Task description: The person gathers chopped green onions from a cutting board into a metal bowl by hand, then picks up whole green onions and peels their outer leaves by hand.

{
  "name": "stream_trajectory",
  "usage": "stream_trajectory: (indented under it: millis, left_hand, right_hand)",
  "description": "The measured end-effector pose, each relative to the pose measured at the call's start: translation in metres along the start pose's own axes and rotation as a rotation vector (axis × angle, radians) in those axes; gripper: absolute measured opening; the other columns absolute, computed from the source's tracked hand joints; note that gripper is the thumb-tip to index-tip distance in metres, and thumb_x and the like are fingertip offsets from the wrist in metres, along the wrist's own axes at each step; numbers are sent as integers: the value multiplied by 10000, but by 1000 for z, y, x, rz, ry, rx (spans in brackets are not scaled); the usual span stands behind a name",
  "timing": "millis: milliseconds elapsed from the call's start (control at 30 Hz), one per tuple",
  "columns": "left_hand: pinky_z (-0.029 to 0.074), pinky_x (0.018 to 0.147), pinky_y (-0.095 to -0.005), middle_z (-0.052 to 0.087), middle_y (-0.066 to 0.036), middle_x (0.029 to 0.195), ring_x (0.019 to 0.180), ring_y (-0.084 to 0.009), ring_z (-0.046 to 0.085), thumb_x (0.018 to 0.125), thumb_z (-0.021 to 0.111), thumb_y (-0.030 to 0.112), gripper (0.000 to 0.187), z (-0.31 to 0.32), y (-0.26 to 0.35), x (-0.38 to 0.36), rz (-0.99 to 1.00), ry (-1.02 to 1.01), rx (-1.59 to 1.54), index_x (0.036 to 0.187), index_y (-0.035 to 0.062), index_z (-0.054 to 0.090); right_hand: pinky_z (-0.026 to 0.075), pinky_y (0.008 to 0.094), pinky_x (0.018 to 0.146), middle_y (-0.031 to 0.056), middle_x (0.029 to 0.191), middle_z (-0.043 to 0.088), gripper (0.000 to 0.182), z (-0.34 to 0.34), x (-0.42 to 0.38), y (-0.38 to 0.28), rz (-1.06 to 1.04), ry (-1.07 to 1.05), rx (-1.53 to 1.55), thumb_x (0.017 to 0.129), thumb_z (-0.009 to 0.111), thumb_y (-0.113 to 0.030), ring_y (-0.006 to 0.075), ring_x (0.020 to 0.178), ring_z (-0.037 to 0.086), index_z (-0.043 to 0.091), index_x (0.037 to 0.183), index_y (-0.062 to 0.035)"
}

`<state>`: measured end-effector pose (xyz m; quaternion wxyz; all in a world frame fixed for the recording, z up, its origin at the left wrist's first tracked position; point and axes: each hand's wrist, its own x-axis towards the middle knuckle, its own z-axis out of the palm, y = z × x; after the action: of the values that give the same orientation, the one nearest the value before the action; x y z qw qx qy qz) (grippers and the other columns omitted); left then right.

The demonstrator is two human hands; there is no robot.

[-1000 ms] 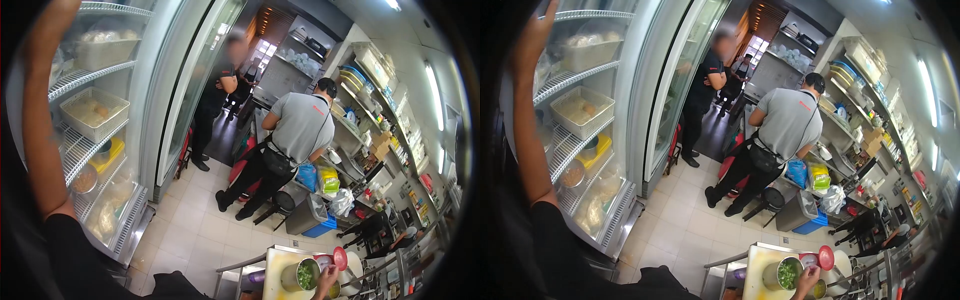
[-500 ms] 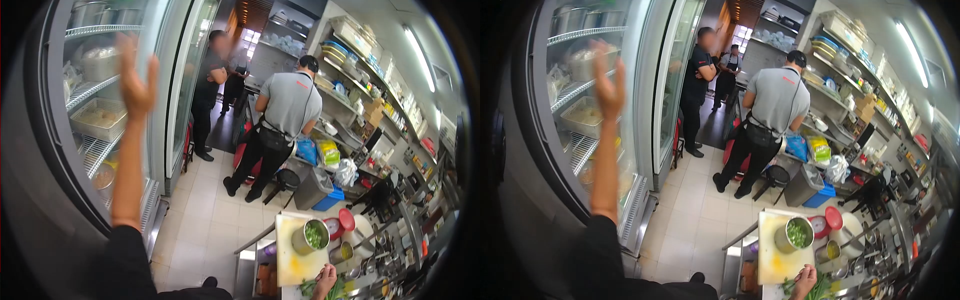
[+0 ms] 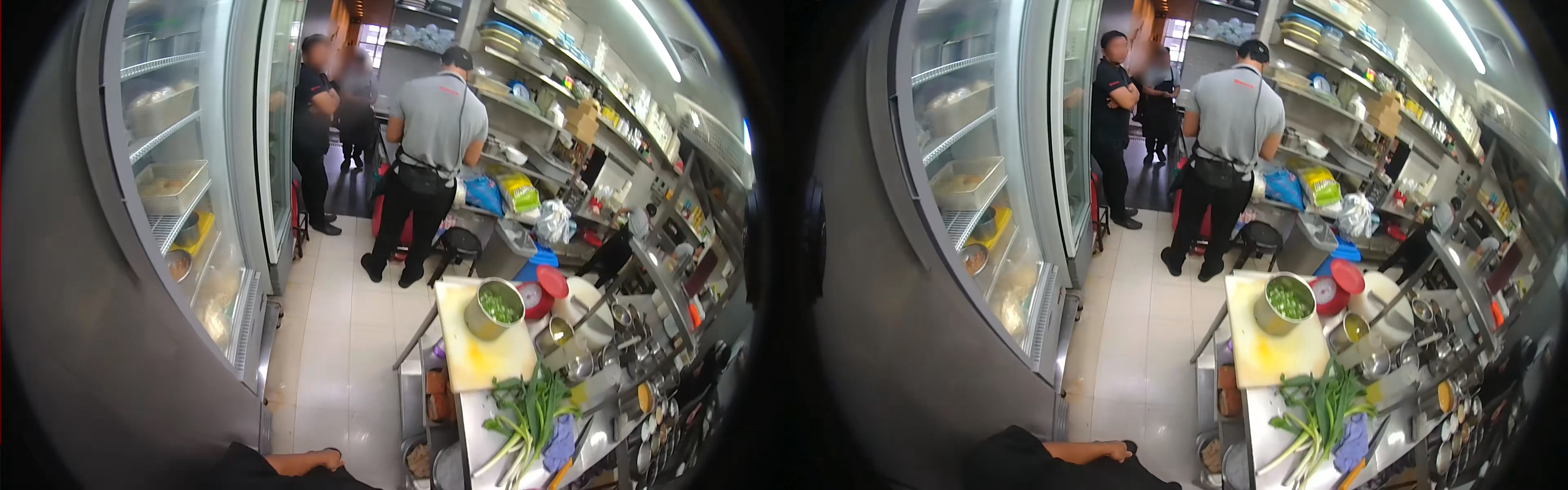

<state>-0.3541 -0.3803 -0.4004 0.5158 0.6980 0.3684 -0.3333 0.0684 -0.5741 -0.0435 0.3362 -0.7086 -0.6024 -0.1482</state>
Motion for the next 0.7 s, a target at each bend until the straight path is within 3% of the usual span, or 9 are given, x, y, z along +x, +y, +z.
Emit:
stream_trajectory:
  millis: [67, 100, 167, 233, 267, 300, 433, 600, 700]
  left_hand:
    - [474, 875, -425, 699, -103, 968, 931, -294, 643, 772, 587, 326, 314, 48, -14, 15, 246, 204, -58, 958, 99, 699]
    - [475, 892, -406, 668, -151, 1070, 1014, -311, 618, 693, 614, 204, 356, 65, -20, 26, 348, 345, -61, 1024, 96, 685]
    - [450, 963, -444, 528, -227, 1300, 1204, -370, 506, 703, 617, 176, 466, 66, 11, -16, 106, 391, -145, 1155, 61, 625]
    - [504, 875, -448, 620, -273, 1118, 1041, -372, 619, 753, 584, 183, 409, 93, -5, 17, -168, 504, -67, 1113, -6, 634]
    - [540, 766, -442, 685, -228, 892, 838, -352, 682, 789, 558, 176, 281, 70, 75, -55, -186, 323, 110, 958, -2, 694]
    - [540, 660, -419, 690, -181, 755, 678, -325, 679, 837, 546, 225, 268, 103, 46, -25, 24, 694, -23, 794, 27, 721]
    - [499, 655, -366, 675, -131, 684, 668, -235, 651, 844, 616, 383, 364, 160, 127, -53, 40, 520, -271, 687, 66, 702]
    - [469, 921, -389, 605, -185, 1193, 1094, -314, 589, 803, 706, 285, 520, 201, 187, -58, 179, 267, -36, 1233, 35, 555]
    - [404, 1034, -387, 519, -212, 1329, 1225, -339, 508, 825, 686, 307, 660, 200, 207, -72, 123, 356, -187, 1363, 11, 445]
  right_hand:
    - [302, 205, 432, -30, 635, 513, 305, -7, -18, 14, 823, 40, 694, 969, 544, -282, 51, 479, 403, 641, 949, 6]
    - [404, 368, 455, 75, 685, 634, 388, 5, -39, 57, 722, 4, 672, 952, 565, -365, 246, 494, 488, 615, 1027, 12]
    - [390, 315, 484, 33, 664, 571, 296, -7, -27, 54, 794, -48, 646, 952, 535, -276, 174, 528, 479, 627, 957, 6]
    - [376, 263, 513, -10, 643, 507, 237, -31, -18, 44, 852, -119, 601, 951, 506, -187, 102, 563, 471, 639, 888, -1]
    - [335, 224, 483, -44, 639, 483, 171, -50, -19, 47, 809, -137, 588, 940, 524, -152, 55, 547, 440, 632, 888, -30]
    - [331, 212, 472, -57, 626, 484, 172, -65, -13, 50, 725, -130, 682, 950, 534, -151, 39, 527, 433, 641, 923, -19]
    - [324, 181, 452, -65, 604, 487, 188, -97, -70, 121, 847, -41, 704, 956, 564, -169, 13, 493, 424, 656, 965, -5]
    - [407, 205, 503, -31, 664, 535, 197, -42, -60, 148, 722, -109, 730, 937, 578, -146, 45, 547, 492, 645, 1005, 26]
    - [497, 328, 696, 116, 783, 625, 245, 19, -42, 158, 528, -248, 659, 916, 587, -174, 212, 724, 607, 637, 1039, 32]
